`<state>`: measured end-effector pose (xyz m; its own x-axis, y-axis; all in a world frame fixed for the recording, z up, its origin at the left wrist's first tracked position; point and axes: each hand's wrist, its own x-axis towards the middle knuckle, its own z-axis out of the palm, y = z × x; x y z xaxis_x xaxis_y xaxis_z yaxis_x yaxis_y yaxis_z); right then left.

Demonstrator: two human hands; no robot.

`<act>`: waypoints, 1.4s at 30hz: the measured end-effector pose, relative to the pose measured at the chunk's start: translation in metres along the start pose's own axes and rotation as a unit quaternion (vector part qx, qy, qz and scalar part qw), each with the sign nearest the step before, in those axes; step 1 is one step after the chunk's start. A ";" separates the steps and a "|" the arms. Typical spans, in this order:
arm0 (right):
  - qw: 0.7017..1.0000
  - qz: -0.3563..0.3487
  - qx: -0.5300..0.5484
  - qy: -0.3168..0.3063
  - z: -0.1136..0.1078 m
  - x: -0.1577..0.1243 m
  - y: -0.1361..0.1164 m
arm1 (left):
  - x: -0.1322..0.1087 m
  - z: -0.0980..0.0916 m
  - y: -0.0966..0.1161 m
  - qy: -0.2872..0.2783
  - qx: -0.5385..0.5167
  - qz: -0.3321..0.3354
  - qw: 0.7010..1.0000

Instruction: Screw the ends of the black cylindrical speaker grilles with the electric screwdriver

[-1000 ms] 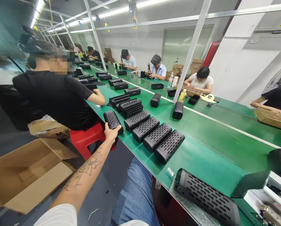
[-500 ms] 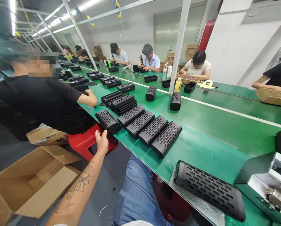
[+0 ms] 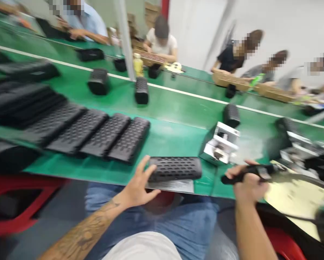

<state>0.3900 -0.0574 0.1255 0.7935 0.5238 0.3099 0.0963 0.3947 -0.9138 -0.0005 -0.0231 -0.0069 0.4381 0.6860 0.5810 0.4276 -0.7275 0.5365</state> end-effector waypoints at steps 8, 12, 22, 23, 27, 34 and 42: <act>0.984 -0.165 0.024 -0.062 0.042 0.060 0.015 | 0.011 0.001 -0.045 -0.096 -0.136 -0.206 0.964; 0.985 -0.155 0.007 -0.079 0.055 0.076 0.033 | 0.013 -0.006 -0.043 -0.088 -0.142 -0.227 0.959; 0.979 -0.147 0.008 -0.144 0.050 0.069 0.038 | 0.025 -0.010 -0.047 -0.097 -0.133 -0.142 0.976; 0.978 -0.150 0.011 -0.145 0.049 0.065 0.032 | 0.025 -0.009 -0.047 -0.097 -0.136 -0.138 0.976; 0.972 -0.139 0.081 -0.170 0.040 0.034 -0.002 | 0.025 -0.006 -0.047 -0.103 -0.154 -0.141 0.972; 0.929 -0.139 0.126 -0.320 0.031 -0.033 -0.034 | 0.028 -0.006 -0.044 -0.098 -0.189 -0.167 0.963; 0.936 -0.085 0.134 -0.315 0.046 -0.034 -0.011 | 0.026 -0.004 -0.045 -0.097 -0.180 -0.147 0.968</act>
<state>0.3344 -0.0450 0.1372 0.2604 0.7437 0.6158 -0.0318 0.6440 -0.7643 -0.0119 0.0276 -0.0133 0.4951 0.8280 0.2632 0.2681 -0.4338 0.8602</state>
